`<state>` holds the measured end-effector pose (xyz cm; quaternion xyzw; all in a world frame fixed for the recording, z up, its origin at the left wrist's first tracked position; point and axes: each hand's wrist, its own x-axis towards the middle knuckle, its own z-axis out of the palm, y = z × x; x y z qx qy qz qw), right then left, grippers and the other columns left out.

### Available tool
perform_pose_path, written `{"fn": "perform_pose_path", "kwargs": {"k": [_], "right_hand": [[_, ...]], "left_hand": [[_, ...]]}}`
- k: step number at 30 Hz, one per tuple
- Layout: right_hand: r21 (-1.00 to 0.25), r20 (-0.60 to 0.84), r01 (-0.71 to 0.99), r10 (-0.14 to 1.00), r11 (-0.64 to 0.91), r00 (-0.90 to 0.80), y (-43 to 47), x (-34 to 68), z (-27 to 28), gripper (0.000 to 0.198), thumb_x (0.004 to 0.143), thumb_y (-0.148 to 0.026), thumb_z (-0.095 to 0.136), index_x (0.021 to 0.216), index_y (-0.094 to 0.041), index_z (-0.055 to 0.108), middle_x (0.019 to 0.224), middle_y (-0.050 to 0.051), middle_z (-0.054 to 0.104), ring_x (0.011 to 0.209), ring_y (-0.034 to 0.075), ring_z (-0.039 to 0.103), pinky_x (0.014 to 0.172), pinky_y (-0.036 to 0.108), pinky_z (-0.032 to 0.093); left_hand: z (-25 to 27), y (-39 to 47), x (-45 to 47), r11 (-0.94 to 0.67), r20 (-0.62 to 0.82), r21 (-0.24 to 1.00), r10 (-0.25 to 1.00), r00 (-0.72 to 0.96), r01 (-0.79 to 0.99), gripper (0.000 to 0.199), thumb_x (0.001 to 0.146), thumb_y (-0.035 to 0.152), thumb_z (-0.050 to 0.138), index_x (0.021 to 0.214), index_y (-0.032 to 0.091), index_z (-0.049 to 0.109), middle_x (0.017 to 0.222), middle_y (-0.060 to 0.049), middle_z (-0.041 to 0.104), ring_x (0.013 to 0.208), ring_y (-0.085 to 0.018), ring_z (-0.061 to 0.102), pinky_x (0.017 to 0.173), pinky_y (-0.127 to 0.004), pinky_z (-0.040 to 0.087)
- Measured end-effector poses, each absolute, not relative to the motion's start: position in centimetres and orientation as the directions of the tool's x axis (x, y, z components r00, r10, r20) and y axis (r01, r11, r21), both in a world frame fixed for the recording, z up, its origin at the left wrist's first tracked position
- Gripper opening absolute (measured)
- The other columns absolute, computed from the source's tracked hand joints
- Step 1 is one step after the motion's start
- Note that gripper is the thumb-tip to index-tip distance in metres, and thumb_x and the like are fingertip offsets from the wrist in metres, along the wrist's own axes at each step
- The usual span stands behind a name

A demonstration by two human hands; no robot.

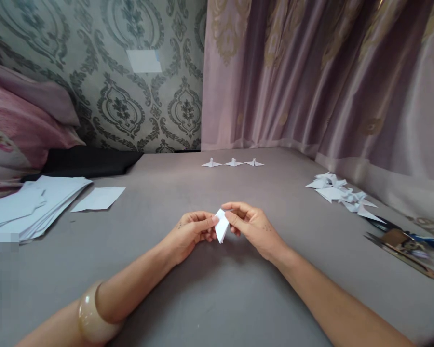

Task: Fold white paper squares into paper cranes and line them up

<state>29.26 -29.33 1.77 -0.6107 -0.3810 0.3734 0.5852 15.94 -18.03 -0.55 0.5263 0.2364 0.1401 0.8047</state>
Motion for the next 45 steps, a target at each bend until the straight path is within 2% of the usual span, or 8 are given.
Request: {"fn": "perform_pose_path", "kwargs": {"k": [7,10,14,18,24,29,36,45], "right_hand": [[-0.851,0.338,0.506,0.883,0.139,0.326,-29.4,29.4,0.7,0.028,0.08,-0.014,0.051,0.1,-0.024,0.069,0.093,0.002,0.065,0.068,0.01,0.056,0.061,0.024,0.043],[-0.809,0.377,0.573,0.862,0.129,0.338,-29.2,29.4,0.4,0.018,0.08,-0.021,0.058,0.091,-0.023,0.072,0.084,0.002,0.064,0.064,0.011,0.053,0.058,0.024,0.04],[-0.877,0.292,0.478,0.846,0.05,0.447,-29.1,29.5,0.8,0.018,0.079,-0.034,0.064,0.076,-0.019,0.074,0.071,0.001,0.058,0.06,0.011,0.048,0.057,0.026,0.037],[-0.953,0.12,0.301,0.864,-0.038,0.489,-29.3,29.4,1.6,0.02,0.075,-0.035,0.066,0.069,-0.017,0.071,0.065,-0.001,0.056,0.062,0.011,0.047,0.06,0.026,0.037],[-0.979,0.034,0.195,0.888,-0.063,0.459,-29.4,29.0,1.4,0.024,0.073,-0.041,0.068,0.068,-0.017,0.069,0.067,-0.001,0.058,0.063,0.011,0.049,0.061,0.025,0.037],[-0.998,-0.005,0.052,0.909,-0.03,0.418,-29.4,28.8,1.3,0.03,0.072,-0.039,0.071,0.093,-0.018,0.069,0.082,0.002,0.065,0.072,0.013,0.054,0.068,0.026,0.041],[-0.997,-0.061,-0.062,0.903,-0.038,0.426,-29.5,28.7,2.0,0.022,0.07,-0.037,0.071,0.065,-0.016,0.068,0.059,-0.002,0.054,0.057,0.009,0.041,0.055,0.024,0.031],[-0.986,-0.117,-0.158,0.873,-0.047,0.474,-29.3,28.8,1.1,0.031,0.07,-0.046,0.068,0.066,-0.015,0.071,0.053,-0.002,0.051,0.052,0.009,0.037,0.053,0.026,0.027]], "left_hand": [[0.2,-17.8,16.1,0.503,-0.306,0.864,0.545,0.781,-0.012,0.025,0.068,0.021,0.076,0.089,0.015,0.064,0.066,-0.001,0.063,0.056,-0.008,0.056,0.054,-0.019,0.043],[-0.1,-17.7,16.1,0.52,-0.291,0.854,0.511,0.809,-0.021,0.023,0.07,0.02,0.074,0.09,0.014,0.065,0.068,-0.002,0.063,0.058,-0.008,0.057,0.056,-0.02,0.044],[-0.1,-17.8,15.9,0.49,-0.196,0.869,0.466,0.863,-0.067,0.018,0.076,0.028,0.069,0.081,0.011,0.065,0.065,-0.002,0.061,0.057,-0.008,0.055,0.057,-0.02,0.042],[0.6,-18.4,15.8,0.299,-0.131,0.953,0.539,0.832,-0.043,0.022,0.073,0.034,0.073,0.082,0.014,0.067,0.058,0.003,0.055,0.049,-0.003,0.042,0.049,-0.017,0.032],[1.6,-19.0,15.6,0.144,-0.142,0.988,0.657,0.74,0.062,0.024,0.069,0.038,0.073,0.07,0.014,0.066,0.065,0.0,0.064,0.059,-0.009,0.053,0.058,-0.021,0.038],[1.7,-19.0,15.5,0.175,-0.186,0.979,0.596,0.781,0.1,0.024,0.069,0.037,0.072,0.066,0.015,0.066,0.062,-0.001,0.064,0.058,-0.011,0.055,0.058,-0.022,0.04],[1.6,-19.5,15.6,0.131,-0.176,0.983,0.512,0.841,0.127,0.026,0.071,0.04,0.071,0.068,0.015,0.065,0.064,0.001,0.062,0.058,-0.009,0.051,0.057,-0.02,0.037],[0.9,-19.7,15.7,0.065,-0.215,0.976,0.452,0.866,0.208,0.032,0.071,0.046,0.067,0.062,0.015,0.063,0.052,0.003,0.049,0.048,-0.007,0.036,0.049,-0.022,0.022]]}}
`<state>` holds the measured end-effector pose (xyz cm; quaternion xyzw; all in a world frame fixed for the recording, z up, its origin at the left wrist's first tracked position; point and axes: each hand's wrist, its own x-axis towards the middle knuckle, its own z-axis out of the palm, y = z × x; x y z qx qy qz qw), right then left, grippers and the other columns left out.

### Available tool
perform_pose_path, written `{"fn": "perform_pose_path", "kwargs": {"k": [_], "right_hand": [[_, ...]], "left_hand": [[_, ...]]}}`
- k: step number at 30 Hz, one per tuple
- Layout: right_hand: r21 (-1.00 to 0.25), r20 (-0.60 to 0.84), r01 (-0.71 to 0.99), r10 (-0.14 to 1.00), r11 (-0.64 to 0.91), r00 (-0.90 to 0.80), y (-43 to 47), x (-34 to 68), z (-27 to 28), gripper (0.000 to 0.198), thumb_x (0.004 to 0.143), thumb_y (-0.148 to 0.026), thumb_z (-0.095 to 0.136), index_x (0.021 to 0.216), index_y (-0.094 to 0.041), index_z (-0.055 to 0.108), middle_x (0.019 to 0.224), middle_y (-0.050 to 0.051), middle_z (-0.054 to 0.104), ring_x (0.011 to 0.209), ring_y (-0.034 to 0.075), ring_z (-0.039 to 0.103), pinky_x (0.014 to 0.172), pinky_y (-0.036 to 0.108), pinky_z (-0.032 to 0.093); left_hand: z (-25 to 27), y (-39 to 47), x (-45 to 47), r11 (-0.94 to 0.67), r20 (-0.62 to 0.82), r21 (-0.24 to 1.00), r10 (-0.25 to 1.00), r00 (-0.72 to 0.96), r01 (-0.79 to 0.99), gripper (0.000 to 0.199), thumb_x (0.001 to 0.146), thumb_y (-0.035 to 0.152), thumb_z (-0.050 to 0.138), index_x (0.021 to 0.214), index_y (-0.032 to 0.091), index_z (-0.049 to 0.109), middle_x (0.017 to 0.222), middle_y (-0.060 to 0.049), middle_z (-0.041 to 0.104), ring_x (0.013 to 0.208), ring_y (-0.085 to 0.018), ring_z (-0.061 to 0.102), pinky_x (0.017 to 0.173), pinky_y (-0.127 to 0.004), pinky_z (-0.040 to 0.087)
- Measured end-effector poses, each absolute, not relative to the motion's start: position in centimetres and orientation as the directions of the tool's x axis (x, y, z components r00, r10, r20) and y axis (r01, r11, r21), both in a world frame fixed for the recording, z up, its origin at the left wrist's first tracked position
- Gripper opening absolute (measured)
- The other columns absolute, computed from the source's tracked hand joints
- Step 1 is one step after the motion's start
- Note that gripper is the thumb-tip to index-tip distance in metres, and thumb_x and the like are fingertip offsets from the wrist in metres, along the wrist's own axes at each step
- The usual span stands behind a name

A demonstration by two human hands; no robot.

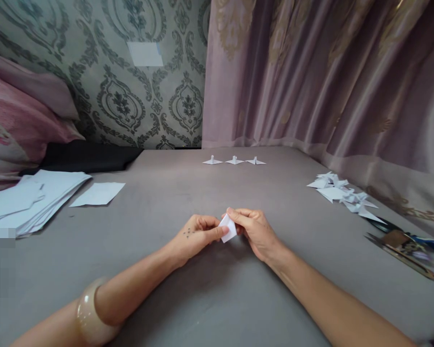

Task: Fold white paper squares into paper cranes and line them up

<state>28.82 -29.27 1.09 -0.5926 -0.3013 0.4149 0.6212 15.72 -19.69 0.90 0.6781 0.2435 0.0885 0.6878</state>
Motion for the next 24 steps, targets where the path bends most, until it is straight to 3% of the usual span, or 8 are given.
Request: {"fn": "perform_pose_path", "kwargs": {"k": [9,14,19,24], "right_hand": [[-0.971,-0.126,-0.239,0.827,0.011,0.547,-28.9,28.6,1.2,0.027,0.063,-0.041,0.076,0.066,-0.015,0.07,0.058,-0.001,0.057,0.055,0.009,0.044,0.056,0.026,0.034],[-0.947,-0.223,-0.321,0.751,-0.016,0.621,-28.8,30.1,1.0,0.036,0.061,-0.047,0.077,0.075,-0.014,0.071,0.064,0.0,0.058,0.055,0.008,0.046,0.054,0.023,0.035],[-0.972,-0.213,-0.187,0.86,-0.139,0.464,-29.0,29.8,1.3,0.042,0.068,-0.054,0.069,0.075,-0.012,0.07,0.066,0.002,0.059,0.055,0.008,0.048,0.049,0.022,0.034],[-0.979,-0.201,-0.114,0.861,-0.166,0.467,-29.1,29.3,1.3,0.036,0.06,-0.044,0.077,0.076,-0.014,0.07,0.061,-0.001,0.059,0.051,0.006,0.044,0.049,0.021,0.034]], "left_hand": [[1.1,-19.3,15.7,0.132,-0.242,0.97,0.426,0.872,0.205,0.031,0.072,0.044,0.065,0.061,0.015,0.064,0.055,0.001,0.051,0.048,-0.008,0.036,0.049,-0.023,0.023],[0.8,-19.3,15.7,0.192,-0.261,0.962,0.438,0.86,0.194,0.03,0.073,0.042,0.066,0.061,0.014,0.063,0.056,0.001,0.051,0.049,-0.007,0.037,0.049,-0.023,0.023],[0.0,-18.8,15.9,0.226,-0.215,0.968,0.533,0.818,0.107,0.03,0.075,0.04,0.064,0.061,0.013,0.059,0.058,0.001,0.049,0.049,-0.007,0.035,0.048,-0.023,0.023],[-0.6,-18.4,16.1,0.199,-0.204,0.974,0.542,0.815,0.111,0.03,0.078,0.039,0.059,0.064,0.013,0.057,0.057,0.002,0.046,0.048,-0.007,0.035,0.048,-0.022,0.024]]}}
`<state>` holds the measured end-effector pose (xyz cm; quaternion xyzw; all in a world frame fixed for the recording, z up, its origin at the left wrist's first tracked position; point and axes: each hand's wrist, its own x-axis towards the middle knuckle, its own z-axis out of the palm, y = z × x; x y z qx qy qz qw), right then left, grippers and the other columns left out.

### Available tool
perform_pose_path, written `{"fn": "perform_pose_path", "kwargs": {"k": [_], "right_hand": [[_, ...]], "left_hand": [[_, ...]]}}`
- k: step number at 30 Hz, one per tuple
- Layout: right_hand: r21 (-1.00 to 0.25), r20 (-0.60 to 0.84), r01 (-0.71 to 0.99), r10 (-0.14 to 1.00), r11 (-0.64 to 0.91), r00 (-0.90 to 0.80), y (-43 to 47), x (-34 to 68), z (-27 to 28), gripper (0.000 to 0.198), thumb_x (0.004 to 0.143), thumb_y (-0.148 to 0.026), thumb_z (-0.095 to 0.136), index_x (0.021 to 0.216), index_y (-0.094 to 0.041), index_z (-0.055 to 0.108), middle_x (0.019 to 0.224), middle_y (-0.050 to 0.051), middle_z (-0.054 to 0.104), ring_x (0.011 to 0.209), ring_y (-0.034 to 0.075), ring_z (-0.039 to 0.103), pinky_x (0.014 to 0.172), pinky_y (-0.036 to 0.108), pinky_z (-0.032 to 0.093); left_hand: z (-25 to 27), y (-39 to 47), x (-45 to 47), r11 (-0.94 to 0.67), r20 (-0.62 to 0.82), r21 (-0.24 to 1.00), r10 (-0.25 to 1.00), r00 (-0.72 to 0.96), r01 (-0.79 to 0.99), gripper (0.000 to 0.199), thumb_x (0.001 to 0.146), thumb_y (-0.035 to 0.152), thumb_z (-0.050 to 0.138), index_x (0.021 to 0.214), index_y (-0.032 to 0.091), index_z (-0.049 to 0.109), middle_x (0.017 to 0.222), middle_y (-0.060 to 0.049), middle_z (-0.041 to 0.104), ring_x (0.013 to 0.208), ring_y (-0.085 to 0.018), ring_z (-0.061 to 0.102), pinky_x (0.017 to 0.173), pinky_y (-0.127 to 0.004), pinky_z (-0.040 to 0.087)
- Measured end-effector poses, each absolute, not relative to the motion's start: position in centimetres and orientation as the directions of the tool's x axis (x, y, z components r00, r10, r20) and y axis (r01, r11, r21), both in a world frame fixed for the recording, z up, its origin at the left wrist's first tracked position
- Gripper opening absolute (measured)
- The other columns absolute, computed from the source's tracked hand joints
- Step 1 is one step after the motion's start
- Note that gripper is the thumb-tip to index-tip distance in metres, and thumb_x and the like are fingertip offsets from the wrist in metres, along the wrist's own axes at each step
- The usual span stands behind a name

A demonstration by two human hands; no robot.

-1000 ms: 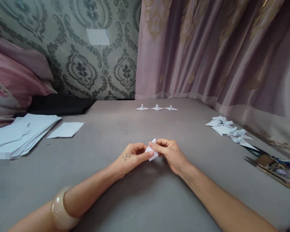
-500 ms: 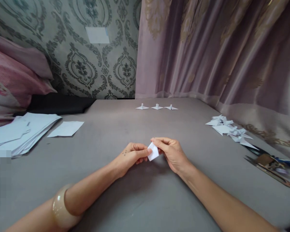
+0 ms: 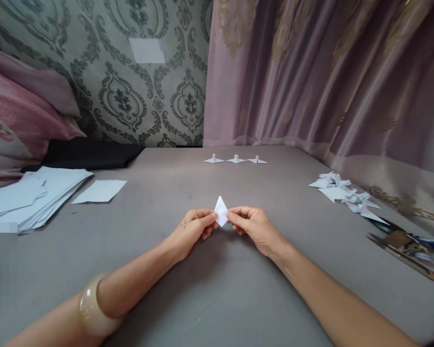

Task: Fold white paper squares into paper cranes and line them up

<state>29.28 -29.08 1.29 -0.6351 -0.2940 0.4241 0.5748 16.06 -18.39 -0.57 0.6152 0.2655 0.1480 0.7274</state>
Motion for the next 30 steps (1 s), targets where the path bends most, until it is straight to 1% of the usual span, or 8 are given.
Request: {"fn": "perform_pose_path", "kwargs": {"k": [7,11,15,17,19,23,25,30], "right_hand": [[-0.978,-0.208,-0.118,0.843,-0.172,0.496,-28.9,29.7,0.7,0.029,0.065,-0.041,0.072,0.074,-0.013,0.068,0.065,0.001,0.061,0.051,0.006,0.045,0.048,0.02,0.035],[-0.991,-0.119,-0.001,0.866,-0.136,0.485,-28.9,29.8,0.5,0.029,0.069,-0.037,0.071,0.087,-0.015,0.07,0.072,0.001,0.064,0.056,0.008,0.049,0.052,0.021,0.037],[-0.955,0.158,0.295,0.858,0.008,0.488,-28.5,30.1,-0.4,0.019,0.074,-0.035,0.067,0.084,-0.019,0.073,0.079,0.003,0.064,0.065,0.012,0.054,0.06,0.025,0.042],[-0.854,0.347,0.513,0.828,0.085,0.441,-28.3,30.3,-0.9,0.015,0.08,-0.029,0.062,0.084,-0.022,0.074,0.083,0.003,0.061,0.069,0.012,0.055,0.064,0.025,0.043],[-0.712,0.452,0.695,0.824,0.103,0.341,-28.2,30.4,-1.3,0.021,0.085,-0.023,0.054,0.091,-0.026,0.073,0.087,0.003,0.059,0.074,0.013,0.056,0.068,0.025,0.043],[-0.44,0.425,0.896,0.892,0.053,0.156,-28.3,30.4,-1.4,0.032,0.088,-0.014,0.046,0.102,-0.029,0.07,0.094,0.004,0.058,0.08,0.014,0.055,0.069,0.025,0.042],[-0.363,0.367,0.93,0.925,0.048,0.096,-28.5,30.3,-1.4,0.034,0.087,-0.011,0.044,0.104,-0.028,0.069,0.094,0.005,0.058,0.08,0.015,0.055,0.067,0.026,0.041],[-0.422,0.286,0.906,0.946,-0.018,0.153,-29.1,30.3,-1.3,0.034,0.082,-0.008,0.045,0.103,-0.023,0.068,0.097,0.005,0.059,0.083,0.016,0.055,0.069,0.026,0.042]], "left_hand": [[-0.5,-18.4,16.1,0.161,-0.187,0.98,0.575,0.796,0.115,0.026,0.076,0.038,0.061,0.066,0.014,0.058,0.057,0.003,0.047,0.047,-0.006,0.035,0.047,-0.021,0.023],[0.1,-18.4,16.0,0.128,-0.181,0.983,0.627,0.758,0.128,0.024,0.072,0.037,0.066,0.072,0.013,0.066,0.06,0.002,0.052,0.049,-0.006,0.038,0.047,-0.02,0.026],[0.3,-18.4,16.1,0.067,-0.114,0.993,0.677,0.727,0.094,0.018,0.069,0.028,0.066,0.081,0.015,0.07,0.067,-0.002,0.063,0.057,-0.01,0.051,0.052,-0.021,0.037],[0.2,-18.1,16.2,0.021,-0.06,0.998,0.695,0.717,0.063,0.02,0.069,0.02,0.063,0.086,0.016,0.071,0.074,-0.003,0.066,0.066,-0.013,0.057,0.06,-0.023,0.043],[-0.2,-17.7,16.2,-0.051,-0.017,0.996,0.701,0.713,0.074,0.025,0.07,0.015,0.057,0.091,0.017,0.071,0.078,-0.003,0.068,0.073,-0.015,0.06,0.067,-0.024,0.045],[-1.1,-16.6,15.9,-0.352,0.116,0.919,0.671,0.733,0.177,0.026,0.073,0.014,0.052,0.09,0.02,0.071,0.084,-0.004,0.068,0.077,-0.017,0.06,0.074,-0.027,0.044],[-1.5,-16.3,15.8,-0.492,0.188,0.849,0.619,0.762,0.19,0.025,0.074,0.014,0.051,0.085,0.021,0.072,0.091,-0.006,0.066,0.079,-0.018,0.059,0.076,-0.028,0.043],[-2.0,-16.3,15.4,-0.62,0.23,0.761,0.535,0.813,0.193,0.032,0.07,0.008,0.049,0.091,0.02,0.071,0.096,-0.007,0.057,0.077,-0.017,0.055,0.072,-0.029,0.043]]}}
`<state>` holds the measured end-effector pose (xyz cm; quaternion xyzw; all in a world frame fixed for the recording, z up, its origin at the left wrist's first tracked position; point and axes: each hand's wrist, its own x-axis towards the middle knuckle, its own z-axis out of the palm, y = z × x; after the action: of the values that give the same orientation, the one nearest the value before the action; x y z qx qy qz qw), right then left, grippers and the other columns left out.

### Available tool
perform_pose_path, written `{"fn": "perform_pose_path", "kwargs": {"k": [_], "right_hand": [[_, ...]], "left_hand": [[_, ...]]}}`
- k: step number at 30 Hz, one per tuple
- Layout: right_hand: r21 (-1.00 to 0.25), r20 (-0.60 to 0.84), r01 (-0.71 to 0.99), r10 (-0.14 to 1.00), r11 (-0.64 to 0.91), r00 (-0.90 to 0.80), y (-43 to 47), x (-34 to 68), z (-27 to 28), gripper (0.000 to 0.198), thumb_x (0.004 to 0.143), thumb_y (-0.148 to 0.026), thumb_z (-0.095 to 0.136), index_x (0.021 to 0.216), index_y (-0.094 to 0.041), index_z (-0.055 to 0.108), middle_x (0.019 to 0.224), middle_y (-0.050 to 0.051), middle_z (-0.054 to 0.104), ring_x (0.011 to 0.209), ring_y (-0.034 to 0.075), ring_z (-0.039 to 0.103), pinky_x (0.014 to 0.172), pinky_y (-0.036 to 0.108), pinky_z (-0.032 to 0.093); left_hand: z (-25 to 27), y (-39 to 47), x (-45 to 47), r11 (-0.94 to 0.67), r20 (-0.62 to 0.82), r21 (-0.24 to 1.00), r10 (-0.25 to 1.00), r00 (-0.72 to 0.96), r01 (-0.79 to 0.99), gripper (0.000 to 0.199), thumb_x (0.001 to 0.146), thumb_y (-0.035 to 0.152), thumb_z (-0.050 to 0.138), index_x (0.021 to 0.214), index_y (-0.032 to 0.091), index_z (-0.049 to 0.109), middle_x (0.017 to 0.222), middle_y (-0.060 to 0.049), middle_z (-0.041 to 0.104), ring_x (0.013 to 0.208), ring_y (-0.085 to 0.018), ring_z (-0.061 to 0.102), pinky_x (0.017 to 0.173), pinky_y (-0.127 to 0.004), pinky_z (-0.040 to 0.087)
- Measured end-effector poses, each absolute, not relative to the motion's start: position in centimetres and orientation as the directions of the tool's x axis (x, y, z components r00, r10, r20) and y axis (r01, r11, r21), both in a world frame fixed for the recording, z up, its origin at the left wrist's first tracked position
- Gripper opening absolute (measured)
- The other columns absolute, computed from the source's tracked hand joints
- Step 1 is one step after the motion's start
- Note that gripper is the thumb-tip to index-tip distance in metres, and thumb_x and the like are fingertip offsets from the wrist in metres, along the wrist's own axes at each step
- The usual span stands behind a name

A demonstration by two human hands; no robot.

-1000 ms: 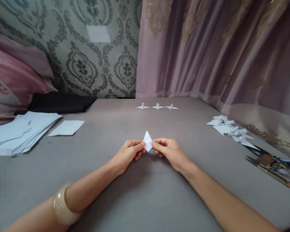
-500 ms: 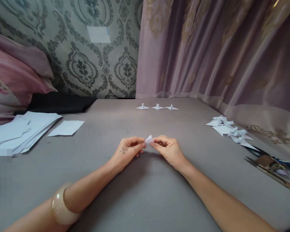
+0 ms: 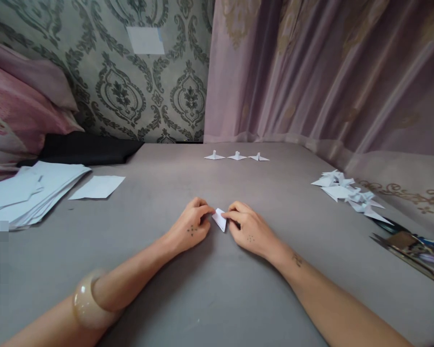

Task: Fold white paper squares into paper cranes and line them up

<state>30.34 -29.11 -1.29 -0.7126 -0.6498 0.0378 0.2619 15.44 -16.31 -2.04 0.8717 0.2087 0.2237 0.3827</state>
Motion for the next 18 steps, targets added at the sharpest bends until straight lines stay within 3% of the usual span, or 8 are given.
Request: {"fn": "perform_pose_path", "kwargs": {"k": [8,18], "right_hand": [[-0.551,0.224,0.833,0.951,-0.059,0.215,-29.2,30.8,-1.0,0.022,0.084,-0.02,0.052,0.099,-0.024,0.068,0.095,0.004,0.06,0.087,0.017,0.056,0.074,0.028,0.043],[-0.657,0.136,0.738,0.938,-0.154,0.318,-27.8,31.6,-1.4,0.023,0.087,-0.029,0.049,0.083,-0.021,0.071,0.087,0.002,0.064,0.073,0.012,0.056,0.068,0.024,0.04]], "left_hand": [[-2.0,-15.9,15.4,-0.623,0.211,0.759,0.507,0.836,0.186,0.017,0.075,0.025,0.059,0.088,0.021,0.07,0.094,-0.006,0.054,0.075,-0.016,0.053,0.071,-0.029,0.043],[-1.5,-15.7,16.1,-0.617,0.13,0.725,0.56,0.818,0.307,0.022,0.081,0.032,0.052,0.08,0.018,0.069,0.091,-0.005,0.058,0.073,-0.015,0.056,0.072,-0.029,0.045]]}}
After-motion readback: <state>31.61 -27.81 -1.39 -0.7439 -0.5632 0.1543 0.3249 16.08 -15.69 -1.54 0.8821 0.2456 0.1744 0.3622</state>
